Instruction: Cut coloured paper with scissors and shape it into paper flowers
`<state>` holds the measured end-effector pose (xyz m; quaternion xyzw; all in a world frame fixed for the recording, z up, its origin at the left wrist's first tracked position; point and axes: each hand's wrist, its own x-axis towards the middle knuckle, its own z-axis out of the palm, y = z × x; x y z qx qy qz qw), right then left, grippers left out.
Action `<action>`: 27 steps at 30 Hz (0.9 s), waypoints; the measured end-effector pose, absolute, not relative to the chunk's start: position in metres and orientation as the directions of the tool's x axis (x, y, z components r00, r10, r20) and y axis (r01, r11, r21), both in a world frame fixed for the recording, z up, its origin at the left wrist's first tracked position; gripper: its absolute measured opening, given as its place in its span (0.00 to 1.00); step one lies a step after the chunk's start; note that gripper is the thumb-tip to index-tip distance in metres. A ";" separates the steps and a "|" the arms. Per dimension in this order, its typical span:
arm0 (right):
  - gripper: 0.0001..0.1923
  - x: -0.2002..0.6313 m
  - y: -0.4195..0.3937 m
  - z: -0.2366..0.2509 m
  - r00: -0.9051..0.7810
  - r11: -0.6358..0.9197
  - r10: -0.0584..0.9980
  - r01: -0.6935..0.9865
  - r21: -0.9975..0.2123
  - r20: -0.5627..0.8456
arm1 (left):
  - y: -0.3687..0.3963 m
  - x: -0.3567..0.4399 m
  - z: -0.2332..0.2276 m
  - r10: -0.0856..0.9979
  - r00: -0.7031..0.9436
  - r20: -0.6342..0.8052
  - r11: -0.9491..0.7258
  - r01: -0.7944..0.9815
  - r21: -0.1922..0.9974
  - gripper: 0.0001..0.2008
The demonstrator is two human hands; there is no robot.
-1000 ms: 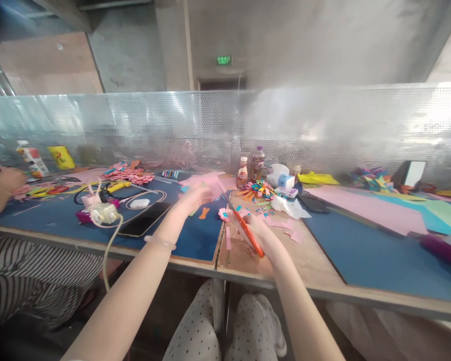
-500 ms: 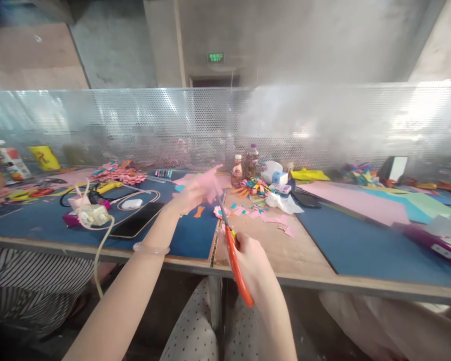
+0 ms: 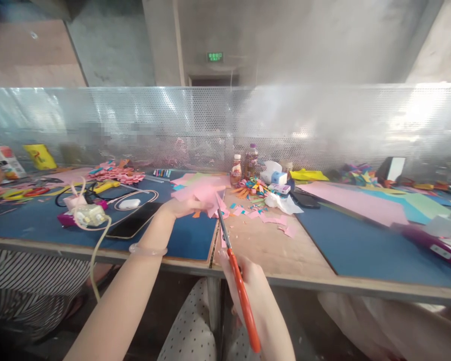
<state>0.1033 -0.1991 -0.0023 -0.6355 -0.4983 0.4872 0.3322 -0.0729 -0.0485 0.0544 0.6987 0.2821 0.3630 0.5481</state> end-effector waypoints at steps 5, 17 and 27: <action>0.24 0.101 -0.204 -0.009 0.031 -0.225 0.973 0.369 -0.902 -0.230 | -0.045 -0.076 0.053 0.716 0.682 0.150 -0.209 0.005 0.978 0.24; 0.24 0.100 -0.207 -0.011 0.064 -0.131 0.991 0.393 -0.910 -0.115 | -0.034 -0.077 0.044 0.733 0.677 0.069 -0.105 0.013 0.994 0.13; 0.27 0.093 -0.228 0.003 0.147 -0.070 0.989 0.427 -0.901 -0.008 | -0.034 -0.077 0.044 0.747 0.658 0.093 -0.124 0.000 0.992 0.08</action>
